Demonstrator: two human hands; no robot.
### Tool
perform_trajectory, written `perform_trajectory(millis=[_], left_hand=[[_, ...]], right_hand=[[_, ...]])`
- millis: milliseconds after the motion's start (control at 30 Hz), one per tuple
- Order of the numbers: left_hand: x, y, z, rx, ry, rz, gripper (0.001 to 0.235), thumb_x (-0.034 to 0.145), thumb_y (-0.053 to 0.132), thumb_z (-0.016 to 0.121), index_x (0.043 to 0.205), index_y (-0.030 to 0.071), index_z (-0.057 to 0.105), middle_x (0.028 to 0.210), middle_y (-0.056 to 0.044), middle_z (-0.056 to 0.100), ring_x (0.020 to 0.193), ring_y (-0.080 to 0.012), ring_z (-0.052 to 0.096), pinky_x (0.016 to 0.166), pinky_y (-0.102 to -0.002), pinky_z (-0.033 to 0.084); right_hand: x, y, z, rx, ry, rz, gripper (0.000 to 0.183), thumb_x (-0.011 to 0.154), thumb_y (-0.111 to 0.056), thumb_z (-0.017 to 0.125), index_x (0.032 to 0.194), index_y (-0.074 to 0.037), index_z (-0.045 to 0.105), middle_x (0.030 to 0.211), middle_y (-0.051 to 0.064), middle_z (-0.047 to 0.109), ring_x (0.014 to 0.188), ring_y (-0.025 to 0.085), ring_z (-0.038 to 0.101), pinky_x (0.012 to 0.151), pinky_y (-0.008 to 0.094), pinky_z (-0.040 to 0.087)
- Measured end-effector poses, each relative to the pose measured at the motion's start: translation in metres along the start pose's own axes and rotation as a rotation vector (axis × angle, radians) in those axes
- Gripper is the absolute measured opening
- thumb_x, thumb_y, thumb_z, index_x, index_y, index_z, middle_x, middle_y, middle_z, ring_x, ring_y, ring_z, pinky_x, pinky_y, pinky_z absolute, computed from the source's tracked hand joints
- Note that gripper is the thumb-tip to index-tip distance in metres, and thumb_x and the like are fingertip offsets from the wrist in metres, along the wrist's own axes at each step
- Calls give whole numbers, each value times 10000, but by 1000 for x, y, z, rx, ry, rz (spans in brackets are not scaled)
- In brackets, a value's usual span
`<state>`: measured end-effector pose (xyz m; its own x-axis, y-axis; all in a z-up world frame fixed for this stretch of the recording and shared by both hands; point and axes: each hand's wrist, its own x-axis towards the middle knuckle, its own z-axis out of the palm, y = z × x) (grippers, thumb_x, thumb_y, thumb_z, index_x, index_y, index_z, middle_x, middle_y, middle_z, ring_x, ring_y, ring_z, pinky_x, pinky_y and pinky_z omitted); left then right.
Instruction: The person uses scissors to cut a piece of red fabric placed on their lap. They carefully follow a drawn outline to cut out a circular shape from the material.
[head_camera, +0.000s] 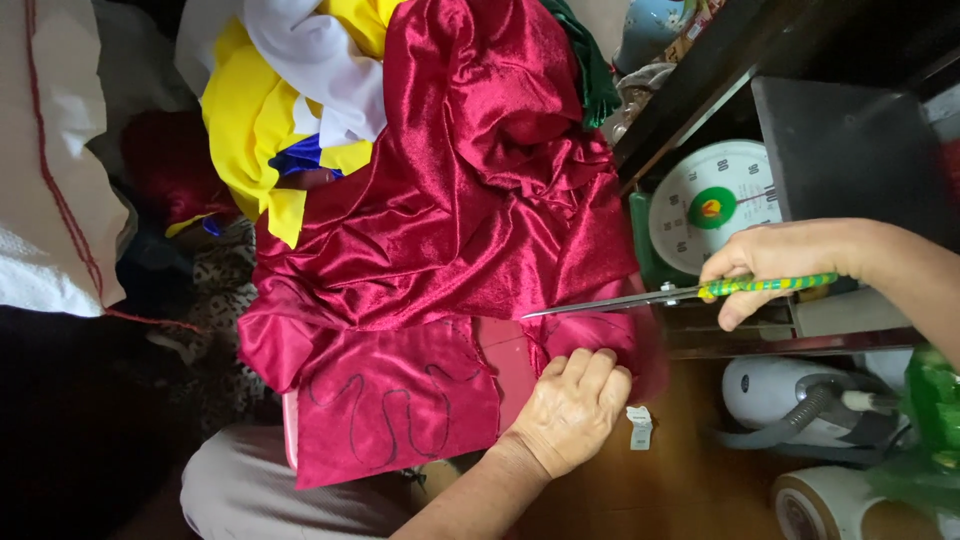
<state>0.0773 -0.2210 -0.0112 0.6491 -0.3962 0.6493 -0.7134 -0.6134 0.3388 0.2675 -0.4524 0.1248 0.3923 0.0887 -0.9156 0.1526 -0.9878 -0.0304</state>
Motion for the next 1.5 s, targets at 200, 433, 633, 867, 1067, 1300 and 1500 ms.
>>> perform_trajectory(millis=[200, 433, 633, 867, 1067, 1300, 1500], left_hand=[[0, 0, 1, 12, 14, -11, 138, 892, -34, 604, 1017, 22, 616, 1095, -176, 646, 842, -297, 595, 693, -411, 491], [0, 0, 0, 17, 10, -13, 100, 893, -24, 596, 972, 37, 594, 1015, -152, 621, 788, -289, 560, 653, -407, 472], [-4, 2, 8, 76, -38, -21, 125, 845, -13, 586, 903, 92, 553, 842, -68, 535, 755, -263, 524, 645, -394, 472], [-29, -2, 13, 118, -333, -33, 86, 907, 154, 586, 981, 120, 561, 971, -90, 592, 901, -299, 534, 732, -427, 469], [-22, -6, -50, -167, -351, -83, 277, 987, 261, 587, 1134, 27, 585, 1080, -168, 669, 956, -354, 575, 804, -492, 494], [-1, -70, -38, -120, -287, -554, 248, 908, 307, 738, 1002, 87, 675, 979, -120, 628, 927, -336, 583, 766, -490, 538], [-2, -91, -9, 8, -524, -585, 440, 757, 476, 890, 862, 136, 632, 1041, -98, 614, 1030, -346, 565, 850, -483, 519]], right_hand=[[-7, -22, -4, -90, 19, 15, 291, 807, -445, 876, 1005, -242, 812, 821, -74, 765, 742, 79, 626, 710, 214, 471], [1, -17, -1, -267, 123, -30, 477, 779, -569, 947, 752, -182, 668, 697, -39, 510, 662, 108, 467, 615, 273, 354], [-21, -19, 12, -201, 183, 32, 491, 763, -585, 949, 758, -201, 645, 684, -33, 518, 637, 124, 449, 598, 284, 315], [-37, 34, 131, 366, 374, -64, 207, 900, -294, 860, 802, -153, 744, 688, -43, 601, 600, 101, 542, 576, 253, 426], [-46, 27, 266, 1098, 417, 154, 265, 873, -216, 829, 1004, 4, 896, 858, 90, 750, 713, 203, 588, 583, 302, 372], [-59, -30, 340, 1470, 408, 56, 388, 872, -256, 777, 1077, 62, 862, 570, 133, 471, 466, 198, 371, 430, 313, 198], [-30, -58, 368, 1751, 613, -131, 250, 952, -134, 677, 1090, 61, 749, 537, 118, 435, 406, 180, 353, 361, 334, 263]])
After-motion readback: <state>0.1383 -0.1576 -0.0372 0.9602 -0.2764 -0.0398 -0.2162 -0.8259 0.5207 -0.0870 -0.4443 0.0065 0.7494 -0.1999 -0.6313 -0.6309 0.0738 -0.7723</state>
